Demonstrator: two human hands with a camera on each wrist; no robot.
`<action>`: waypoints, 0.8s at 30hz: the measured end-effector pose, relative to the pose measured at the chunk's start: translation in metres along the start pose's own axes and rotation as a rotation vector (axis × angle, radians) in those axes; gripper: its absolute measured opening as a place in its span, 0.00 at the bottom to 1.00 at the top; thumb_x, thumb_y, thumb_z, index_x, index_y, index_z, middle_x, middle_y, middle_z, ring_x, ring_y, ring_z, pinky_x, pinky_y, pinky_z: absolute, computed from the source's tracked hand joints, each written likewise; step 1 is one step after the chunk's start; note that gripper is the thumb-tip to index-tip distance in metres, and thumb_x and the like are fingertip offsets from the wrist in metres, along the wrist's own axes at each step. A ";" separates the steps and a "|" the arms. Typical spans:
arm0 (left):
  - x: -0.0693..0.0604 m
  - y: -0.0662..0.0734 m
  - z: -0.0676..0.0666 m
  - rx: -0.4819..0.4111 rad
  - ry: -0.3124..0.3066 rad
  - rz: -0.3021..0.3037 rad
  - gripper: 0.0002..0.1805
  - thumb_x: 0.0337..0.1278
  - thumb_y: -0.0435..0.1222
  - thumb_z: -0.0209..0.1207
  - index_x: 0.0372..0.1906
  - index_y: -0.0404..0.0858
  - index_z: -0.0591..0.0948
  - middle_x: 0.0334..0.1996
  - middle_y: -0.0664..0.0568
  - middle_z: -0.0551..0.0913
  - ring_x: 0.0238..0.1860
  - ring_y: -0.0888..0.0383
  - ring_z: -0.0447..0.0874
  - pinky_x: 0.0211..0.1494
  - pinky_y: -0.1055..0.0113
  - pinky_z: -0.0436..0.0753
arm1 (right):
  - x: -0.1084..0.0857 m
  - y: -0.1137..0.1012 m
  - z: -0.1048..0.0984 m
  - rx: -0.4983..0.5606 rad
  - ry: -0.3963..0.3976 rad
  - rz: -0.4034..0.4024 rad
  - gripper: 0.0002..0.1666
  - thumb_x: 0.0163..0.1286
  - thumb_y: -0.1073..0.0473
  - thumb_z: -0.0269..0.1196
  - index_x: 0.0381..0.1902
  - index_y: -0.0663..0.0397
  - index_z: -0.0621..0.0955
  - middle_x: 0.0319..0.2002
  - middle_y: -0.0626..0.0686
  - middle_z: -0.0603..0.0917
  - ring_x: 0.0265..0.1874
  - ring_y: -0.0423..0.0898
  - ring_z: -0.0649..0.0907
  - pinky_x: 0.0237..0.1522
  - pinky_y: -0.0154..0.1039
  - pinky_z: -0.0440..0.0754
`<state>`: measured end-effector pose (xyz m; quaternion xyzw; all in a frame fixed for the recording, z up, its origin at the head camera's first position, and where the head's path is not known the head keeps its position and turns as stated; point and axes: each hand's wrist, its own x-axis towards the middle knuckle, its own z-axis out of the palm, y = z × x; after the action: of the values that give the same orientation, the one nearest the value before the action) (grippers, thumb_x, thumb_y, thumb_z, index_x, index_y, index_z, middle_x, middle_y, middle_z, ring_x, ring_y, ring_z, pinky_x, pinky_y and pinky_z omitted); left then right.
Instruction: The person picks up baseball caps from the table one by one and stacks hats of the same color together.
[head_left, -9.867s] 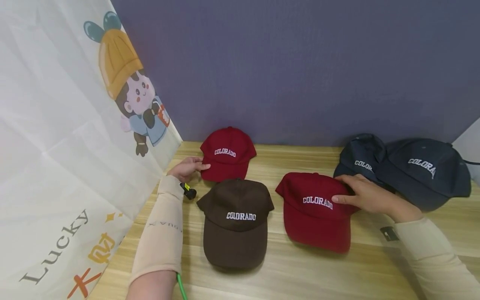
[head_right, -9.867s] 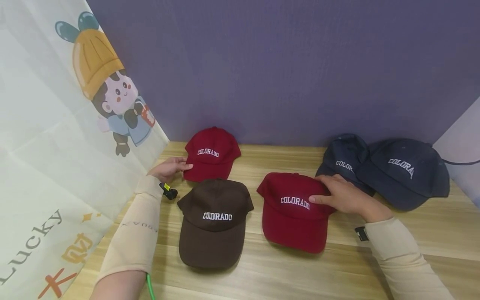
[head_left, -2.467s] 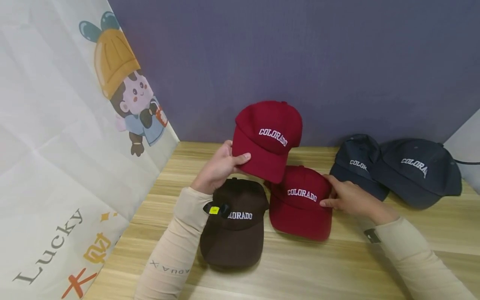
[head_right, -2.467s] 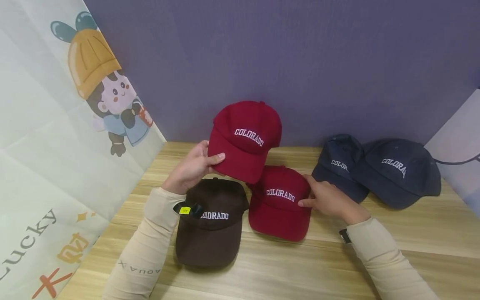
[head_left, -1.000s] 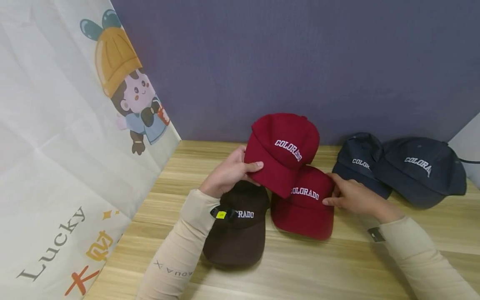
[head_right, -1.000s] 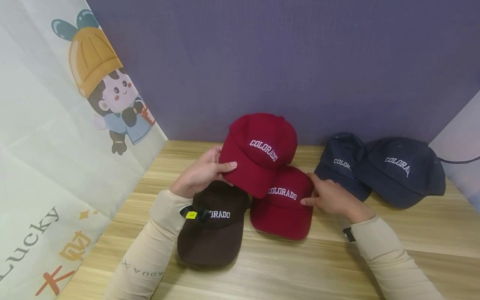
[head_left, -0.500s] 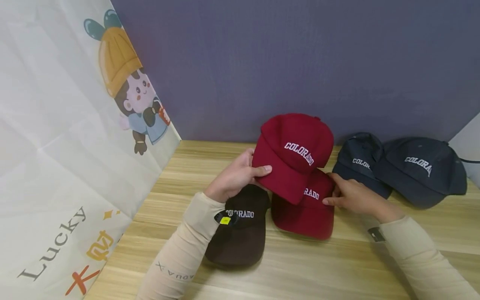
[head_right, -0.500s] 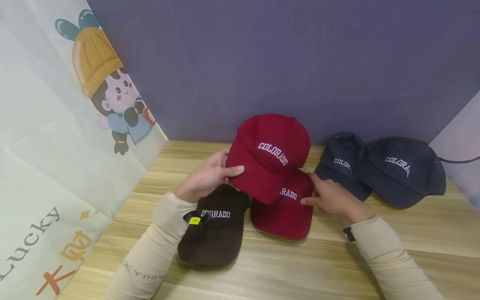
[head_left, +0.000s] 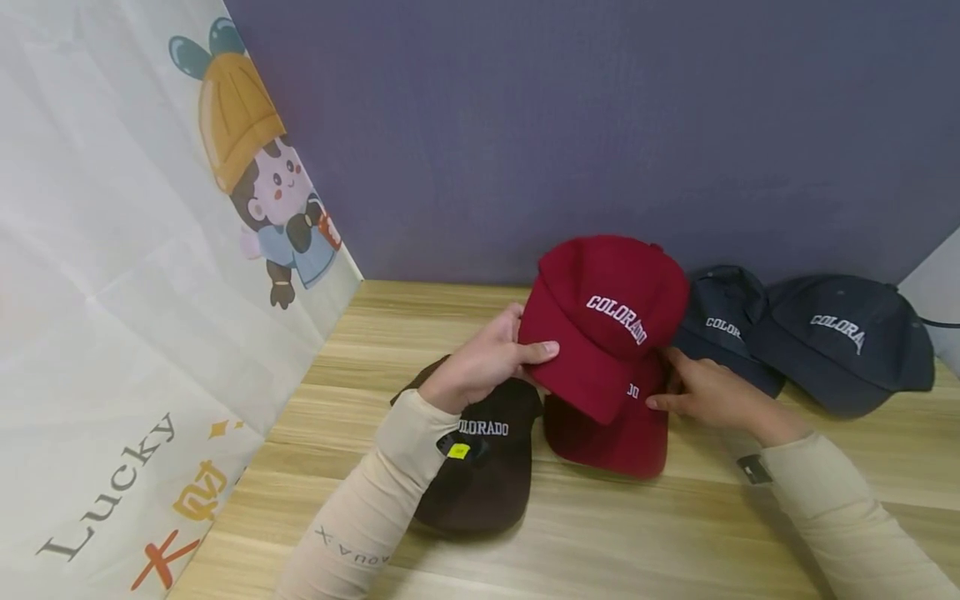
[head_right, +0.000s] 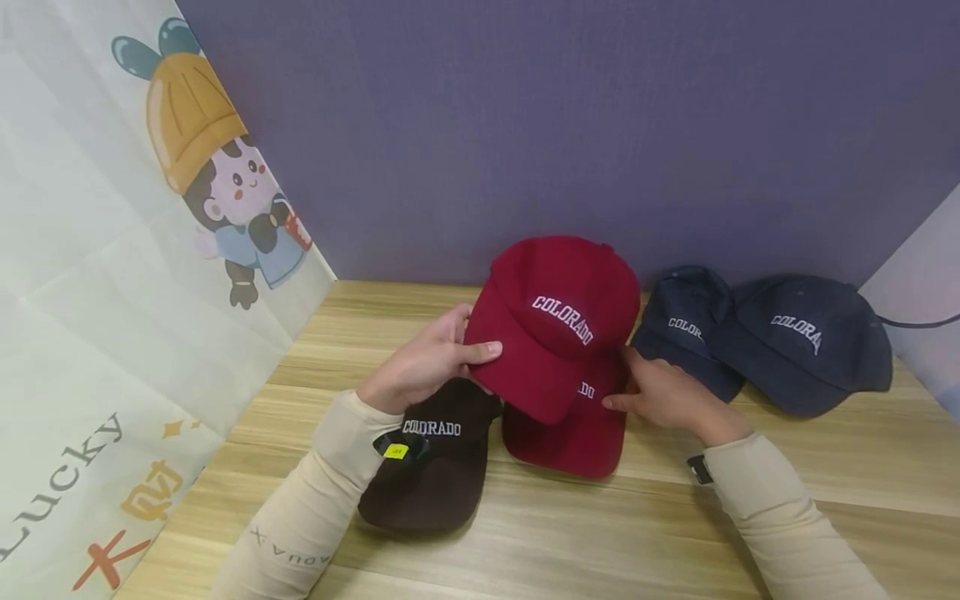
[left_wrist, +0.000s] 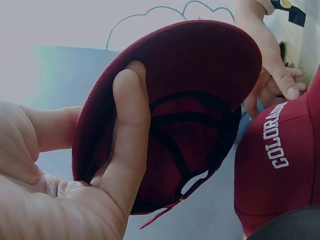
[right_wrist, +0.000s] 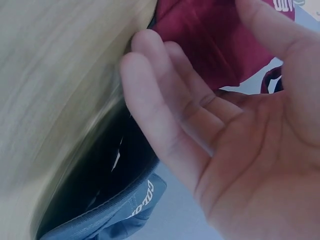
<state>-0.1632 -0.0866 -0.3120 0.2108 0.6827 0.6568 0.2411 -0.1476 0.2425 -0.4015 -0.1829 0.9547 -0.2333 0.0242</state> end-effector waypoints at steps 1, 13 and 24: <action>0.000 -0.001 0.000 0.002 -0.002 0.000 0.18 0.70 0.26 0.57 0.56 0.36 0.62 0.44 0.38 0.84 0.30 0.59 0.89 0.40 0.51 0.89 | 0.000 0.000 0.000 -0.004 0.006 0.001 0.41 0.65 0.45 0.73 0.64 0.63 0.68 0.27 0.42 0.82 0.24 0.34 0.76 0.29 0.35 0.74; 0.005 -0.009 0.009 0.008 -0.043 -0.018 0.19 0.70 0.26 0.56 0.57 0.35 0.62 0.42 0.33 0.86 0.28 0.58 0.88 0.35 0.58 0.89 | 0.001 -0.003 -0.005 -0.077 0.102 0.031 0.23 0.67 0.46 0.70 0.44 0.59 0.77 0.26 0.44 0.82 0.25 0.40 0.78 0.30 0.40 0.75; 0.008 -0.015 0.016 -0.009 -0.125 -0.012 0.16 0.70 0.25 0.56 0.57 0.30 0.67 0.45 0.29 0.85 0.31 0.58 0.89 0.39 0.50 0.90 | 0.001 0.001 -0.005 -0.108 0.144 0.024 0.06 0.71 0.57 0.65 0.34 0.51 0.81 0.23 0.44 0.77 0.26 0.42 0.75 0.30 0.40 0.73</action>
<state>-0.1590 -0.0698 -0.3281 0.2464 0.6646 0.6439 0.2880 -0.1497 0.2453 -0.3977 -0.1553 0.9673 -0.1940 -0.0516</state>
